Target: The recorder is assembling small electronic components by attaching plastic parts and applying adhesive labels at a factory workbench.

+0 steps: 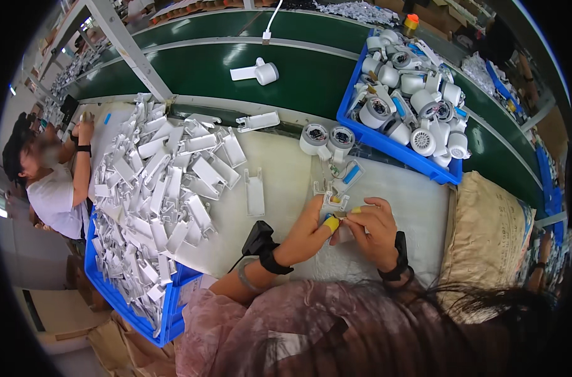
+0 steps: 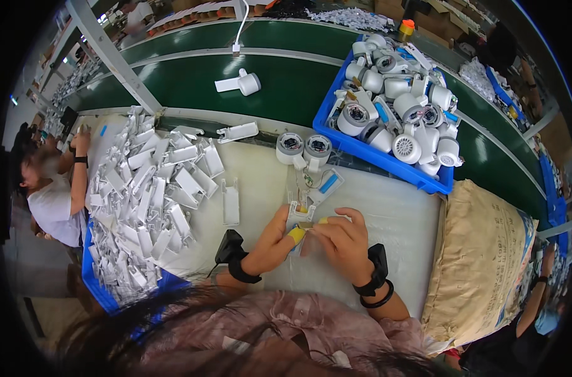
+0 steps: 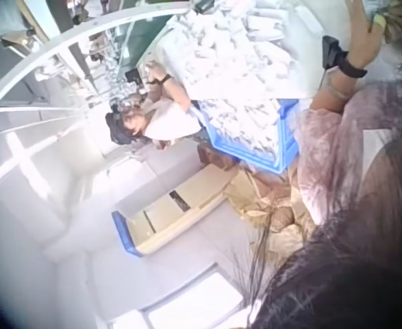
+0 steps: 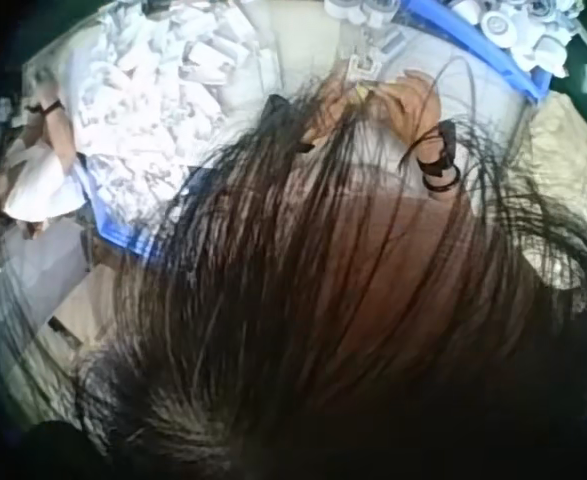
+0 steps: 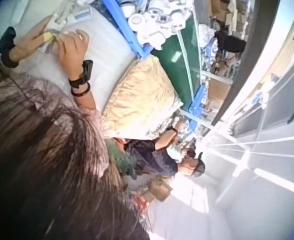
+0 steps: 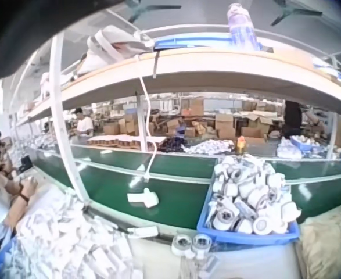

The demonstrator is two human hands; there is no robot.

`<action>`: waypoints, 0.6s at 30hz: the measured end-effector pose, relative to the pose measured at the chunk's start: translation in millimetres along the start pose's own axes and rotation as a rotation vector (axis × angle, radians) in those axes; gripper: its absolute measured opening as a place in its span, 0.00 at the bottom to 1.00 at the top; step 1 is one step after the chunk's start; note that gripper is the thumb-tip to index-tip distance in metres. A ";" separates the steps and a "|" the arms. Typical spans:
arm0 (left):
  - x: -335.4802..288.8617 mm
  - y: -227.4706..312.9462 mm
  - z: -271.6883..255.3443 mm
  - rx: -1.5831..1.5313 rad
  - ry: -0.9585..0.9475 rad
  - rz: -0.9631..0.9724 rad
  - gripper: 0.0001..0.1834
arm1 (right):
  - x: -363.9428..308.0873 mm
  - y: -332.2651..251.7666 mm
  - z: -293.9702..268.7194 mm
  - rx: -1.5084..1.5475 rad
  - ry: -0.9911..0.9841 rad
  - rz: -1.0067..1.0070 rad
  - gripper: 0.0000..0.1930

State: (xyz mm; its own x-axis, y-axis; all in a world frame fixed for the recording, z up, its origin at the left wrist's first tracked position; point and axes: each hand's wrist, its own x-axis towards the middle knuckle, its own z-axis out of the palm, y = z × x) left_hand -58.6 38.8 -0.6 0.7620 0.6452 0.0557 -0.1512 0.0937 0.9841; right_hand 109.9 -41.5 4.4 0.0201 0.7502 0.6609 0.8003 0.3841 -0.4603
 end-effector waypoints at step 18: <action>-4.9 -3.7 -0.5 0.157 -0.016 0.056 0.20 | 1.9 -2.4 -0.2 -0.008 0.005 -0.074 0.13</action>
State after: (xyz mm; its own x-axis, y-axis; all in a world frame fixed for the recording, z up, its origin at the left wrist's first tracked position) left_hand -62.0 35.7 -4.6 0.7650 0.6342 0.1121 -0.0939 -0.0624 0.9936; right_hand 108.2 -41.1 6.9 -0.0361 0.7172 0.6959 0.8044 0.4341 -0.4056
